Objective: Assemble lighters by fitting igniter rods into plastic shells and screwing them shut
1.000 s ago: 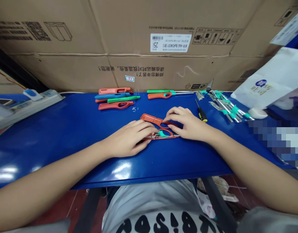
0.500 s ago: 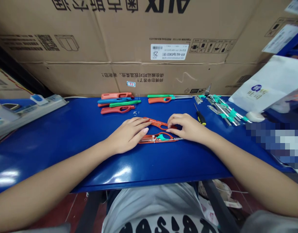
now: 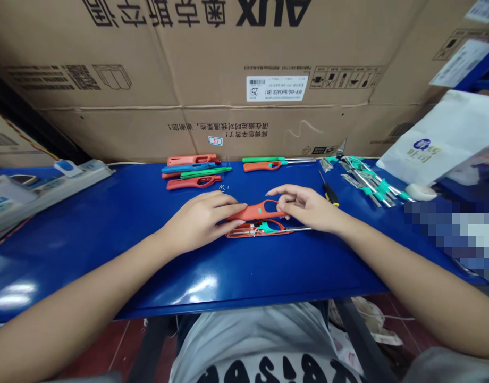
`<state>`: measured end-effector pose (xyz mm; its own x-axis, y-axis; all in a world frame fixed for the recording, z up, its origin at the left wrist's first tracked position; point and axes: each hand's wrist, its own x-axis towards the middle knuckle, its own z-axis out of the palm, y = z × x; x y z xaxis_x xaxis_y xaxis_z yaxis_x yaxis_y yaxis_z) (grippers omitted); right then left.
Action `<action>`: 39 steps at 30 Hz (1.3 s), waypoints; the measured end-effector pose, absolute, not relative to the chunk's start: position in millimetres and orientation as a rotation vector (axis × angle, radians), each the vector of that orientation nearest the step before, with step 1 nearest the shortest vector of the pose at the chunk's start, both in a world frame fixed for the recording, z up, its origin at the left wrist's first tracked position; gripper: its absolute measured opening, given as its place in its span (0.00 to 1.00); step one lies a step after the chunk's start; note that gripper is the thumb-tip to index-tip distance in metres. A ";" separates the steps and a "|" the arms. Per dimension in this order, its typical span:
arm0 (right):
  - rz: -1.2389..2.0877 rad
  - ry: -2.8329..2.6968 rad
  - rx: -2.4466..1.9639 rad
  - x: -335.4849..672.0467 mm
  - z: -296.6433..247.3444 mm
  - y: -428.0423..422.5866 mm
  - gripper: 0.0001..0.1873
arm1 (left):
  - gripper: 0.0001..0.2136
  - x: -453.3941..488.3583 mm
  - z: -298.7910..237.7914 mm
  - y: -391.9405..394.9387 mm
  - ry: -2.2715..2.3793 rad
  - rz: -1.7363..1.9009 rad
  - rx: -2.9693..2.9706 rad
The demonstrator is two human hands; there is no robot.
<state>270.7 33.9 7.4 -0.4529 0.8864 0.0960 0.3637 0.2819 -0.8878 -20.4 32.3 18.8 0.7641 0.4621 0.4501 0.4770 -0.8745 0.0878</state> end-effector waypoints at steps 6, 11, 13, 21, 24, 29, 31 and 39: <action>0.758 -2.388 -1.052 269.0 6.6 25.6 0.21 | 0.14 -25.9 27.5 34.7 -0.698 -0.493 -3.097; 0.687 -2.486 -0.936 266.8 8.9 25.1 0.17 | 0.15 -25.2 27.9 33.3 -0.753 -0.414 -3.140; 0.690 -2.500 -0.920 266.0 9.4 24.7 0.17 | 0.14 -24.2 28.3 31.9 -0.773 -0.383 -3.139; 0.662 -2.513 -0.916 263.8 6.3 23.4 0.15 | 0.13 -21.0 28.8 29.2 -0.838 -0.312 -3.144; 0.635 -2.516 -0.917 263.7 5.1 23.5 0.15 | 0.12 -21.2 28.2 29.1 -0.849 -0.332 -3.142; 0.613 -2.517 -0.907 263.9 5.2 23.0 0.14 | 0.12 -21.5 27.9 28.6 -0.845 -0.352 -3.145; 0.601 -2.520 -0.908 264.0 6.0 22.6 0.14 | 0.12 -21.3 28.3 28.0 -0.840 -0.358 -3.142; 0.574 -2.540 -0.918 264.3 8.1 22.6 0.14 | 0.12 -20.8 29.3 26.9 -0.845 -0.336 -3.132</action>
<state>264.3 22.6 8.1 -0.7153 0.6669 0.2089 0.5124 0.7037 -0.4922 -20.8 26.9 29.3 0.8452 0.5080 0.1662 0.4833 -0.8592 0.1680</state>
